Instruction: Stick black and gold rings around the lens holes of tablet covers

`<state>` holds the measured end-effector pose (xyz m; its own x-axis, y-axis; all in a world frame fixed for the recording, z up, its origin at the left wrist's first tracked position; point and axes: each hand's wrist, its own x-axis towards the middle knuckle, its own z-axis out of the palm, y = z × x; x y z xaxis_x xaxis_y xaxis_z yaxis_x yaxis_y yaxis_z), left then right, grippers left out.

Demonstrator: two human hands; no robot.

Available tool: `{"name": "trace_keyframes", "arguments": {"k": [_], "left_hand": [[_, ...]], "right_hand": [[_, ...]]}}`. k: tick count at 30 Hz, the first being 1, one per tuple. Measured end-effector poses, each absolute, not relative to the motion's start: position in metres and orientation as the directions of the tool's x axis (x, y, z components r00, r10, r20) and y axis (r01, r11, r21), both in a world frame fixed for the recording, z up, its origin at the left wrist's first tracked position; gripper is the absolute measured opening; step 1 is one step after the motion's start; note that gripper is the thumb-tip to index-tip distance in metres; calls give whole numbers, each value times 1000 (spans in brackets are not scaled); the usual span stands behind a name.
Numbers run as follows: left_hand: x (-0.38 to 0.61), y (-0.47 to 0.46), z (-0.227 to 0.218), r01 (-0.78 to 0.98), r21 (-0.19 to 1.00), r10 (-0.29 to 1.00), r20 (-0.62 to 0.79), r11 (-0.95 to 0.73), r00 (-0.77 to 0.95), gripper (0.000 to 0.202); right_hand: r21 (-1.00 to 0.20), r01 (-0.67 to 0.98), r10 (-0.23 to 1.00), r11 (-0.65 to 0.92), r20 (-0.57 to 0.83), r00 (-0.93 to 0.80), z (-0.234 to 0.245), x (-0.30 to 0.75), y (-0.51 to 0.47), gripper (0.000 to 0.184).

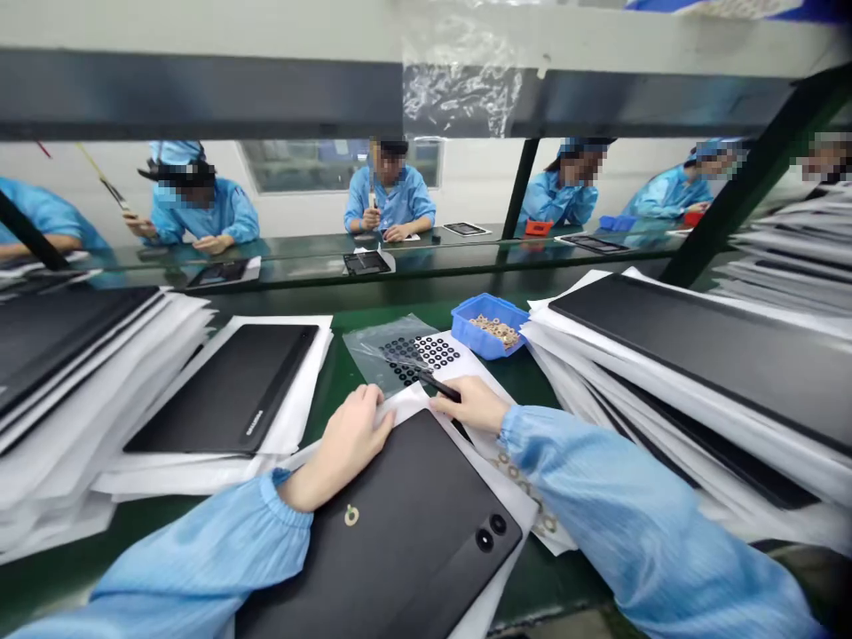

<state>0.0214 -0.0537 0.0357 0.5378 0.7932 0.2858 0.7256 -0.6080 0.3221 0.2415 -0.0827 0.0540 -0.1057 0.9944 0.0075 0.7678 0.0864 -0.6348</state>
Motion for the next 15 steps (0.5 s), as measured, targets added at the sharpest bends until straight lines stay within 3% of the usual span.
{"name": "trace_keyframes", "arguments": {"k": [5, 10, 12, 15], "left_hand": [[25, -56, 37, 716, 326, 786, 220, -617, 577, 17], [31, -63, 47, 666, 423, 778, 184, -614, 600, 16], [30, -68, 57, 665, 480, 799, 147, -573, 582, 18], [25, -73, 77, 660, 548, 805, 42, -514, 592, 24]], "right_hand": [[-716, 692, 986, 85, -38, -160, 51, 242, -85, 29], [-758, 650, 971, 61, -106, -214, 54, 244, -87, 45], [-829, 557, 957, 51, -120, -266, 58, 242, -90, 49], [-958, 282, 964, 48, -30, -266, 65, 240, -94, 49]]}}
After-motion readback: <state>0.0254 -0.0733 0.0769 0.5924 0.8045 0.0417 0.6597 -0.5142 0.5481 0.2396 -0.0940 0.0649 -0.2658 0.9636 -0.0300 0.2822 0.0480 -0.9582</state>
